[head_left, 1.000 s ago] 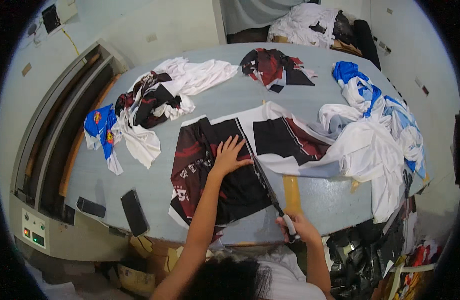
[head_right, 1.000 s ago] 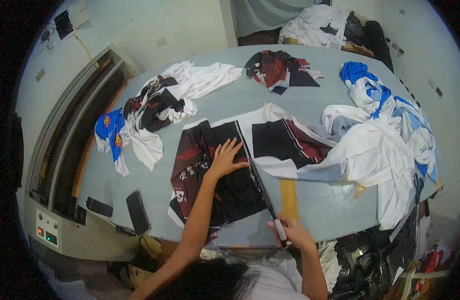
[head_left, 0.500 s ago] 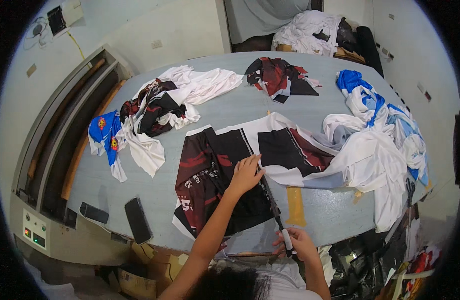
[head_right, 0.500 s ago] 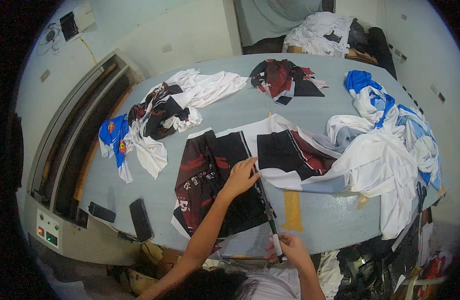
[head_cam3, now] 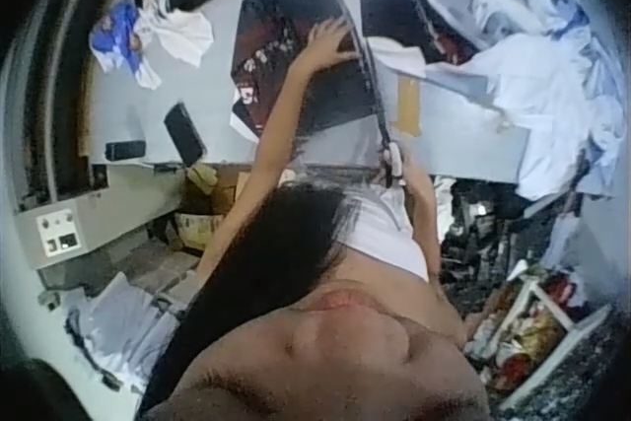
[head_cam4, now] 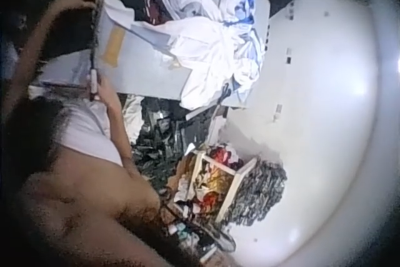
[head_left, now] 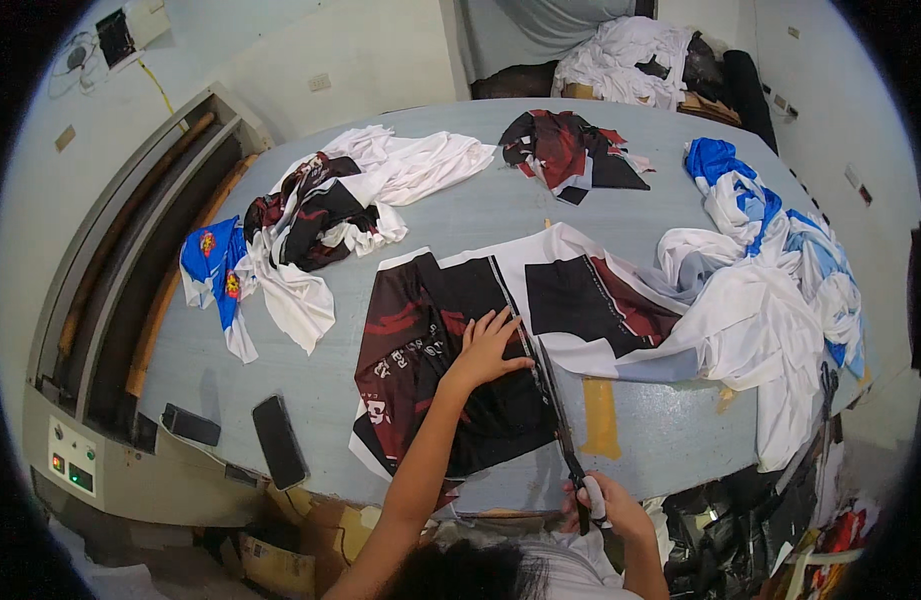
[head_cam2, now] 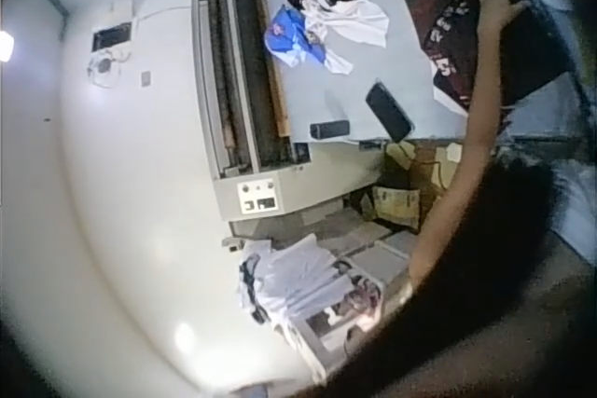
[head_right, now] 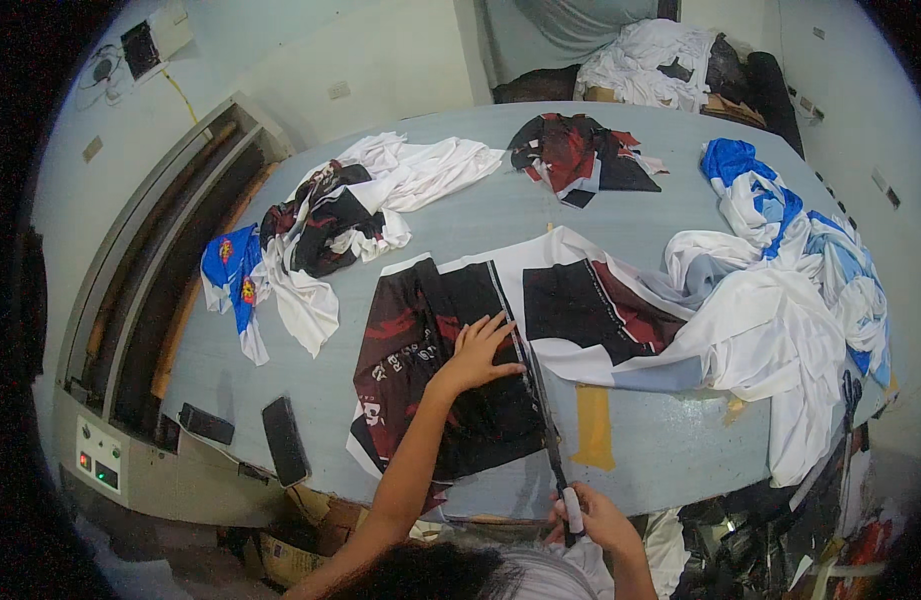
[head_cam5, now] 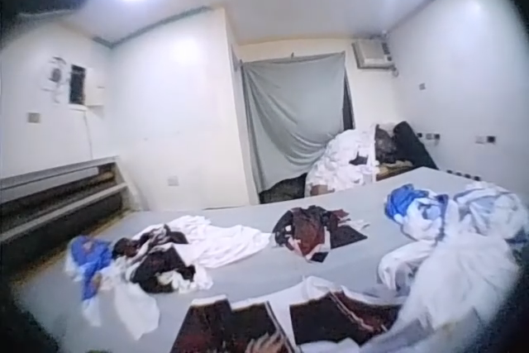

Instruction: The recorder uses large scissors to cut patterns into pieces of fabric on a work table.

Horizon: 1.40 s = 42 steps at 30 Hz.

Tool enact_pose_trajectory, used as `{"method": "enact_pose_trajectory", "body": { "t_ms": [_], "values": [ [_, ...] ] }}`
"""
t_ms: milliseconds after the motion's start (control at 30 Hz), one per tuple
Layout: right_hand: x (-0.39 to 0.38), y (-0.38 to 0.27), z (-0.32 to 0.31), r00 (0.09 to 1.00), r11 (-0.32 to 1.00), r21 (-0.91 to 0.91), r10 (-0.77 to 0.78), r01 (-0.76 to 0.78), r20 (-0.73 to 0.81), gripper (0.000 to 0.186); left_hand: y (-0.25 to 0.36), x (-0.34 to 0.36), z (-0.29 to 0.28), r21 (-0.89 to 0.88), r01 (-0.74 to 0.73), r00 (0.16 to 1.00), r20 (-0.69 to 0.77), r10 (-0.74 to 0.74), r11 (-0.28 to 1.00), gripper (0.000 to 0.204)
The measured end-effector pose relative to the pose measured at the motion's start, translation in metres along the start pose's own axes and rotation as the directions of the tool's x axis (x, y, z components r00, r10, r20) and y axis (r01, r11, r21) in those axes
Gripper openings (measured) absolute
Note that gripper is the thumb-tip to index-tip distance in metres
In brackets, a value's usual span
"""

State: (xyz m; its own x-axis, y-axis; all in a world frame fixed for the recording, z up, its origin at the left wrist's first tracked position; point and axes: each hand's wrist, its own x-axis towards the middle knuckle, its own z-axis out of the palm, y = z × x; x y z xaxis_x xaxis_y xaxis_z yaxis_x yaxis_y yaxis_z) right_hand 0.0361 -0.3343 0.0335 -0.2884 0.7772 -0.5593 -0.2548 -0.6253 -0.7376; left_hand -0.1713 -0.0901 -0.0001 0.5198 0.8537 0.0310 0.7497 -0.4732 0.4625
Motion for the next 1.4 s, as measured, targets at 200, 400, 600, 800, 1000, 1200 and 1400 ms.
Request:
{"method": "enact_pose_trajectory", "body": {
  "t_ms": [200,400,600,800,1000,1200,1400],
  "values": [
    [0.016,-0.018,-0.005,0.995,0.989,-0.14,-0.067,0.055,-0.081,0.029,-0.003,-0.003,0.001,0.121,0.098,0.993,0.059,-0.105,0.988,0.104],
    [0.032,-0.029,0.003,0.992,0.995,-0.058,-0.087,0.081,-0.092,0.027,-0.005,-0.004,0.001,0.097,0.139,0.984,0.098,-0.149,0.985,0.113],
    [0.047,-0.027,0.013,0.978,0.977,-0.172,-0.15,0.124,-0.148,0.03,-0.011,-0.004,-0.004,0.029,0.149,0.988,0.042,-0.151,0.988,0.099],
    [0.06,-0.032,0.015,0.972,0.962,-0.233,-0.179,0.141,-0.151,0.033,-0.014,-0.009,-0.01,0.117,0.218,0.976,-0.045,-0.214,0.969,0.093],
    [0.064,-0.033,0.013,0.974,0.961,-0.258,-0.148,0.101,-0.169,0.033,-0.016,-0.009,-0.01,0.047,0.288,0.956,0.048,-0.29,0.957,0.102],
    [0.07,-0.034,0.01,0.97,0.956,-0.265,-0.175,0.126,-0.168,0.031,-0.013,-0.011,-0.01,0.015,0.327,0.943,0.057,-0.327,0.945,0.102],
    [0.068,-0.035,0.013,0.966,0.958,-0.261,-0.174,0.121,-0.193,0.027,-0.012,-0.01,-0.011,0.016,0.339,0.938,0.069,-0.34,0.941,0.103]
  ]
}}
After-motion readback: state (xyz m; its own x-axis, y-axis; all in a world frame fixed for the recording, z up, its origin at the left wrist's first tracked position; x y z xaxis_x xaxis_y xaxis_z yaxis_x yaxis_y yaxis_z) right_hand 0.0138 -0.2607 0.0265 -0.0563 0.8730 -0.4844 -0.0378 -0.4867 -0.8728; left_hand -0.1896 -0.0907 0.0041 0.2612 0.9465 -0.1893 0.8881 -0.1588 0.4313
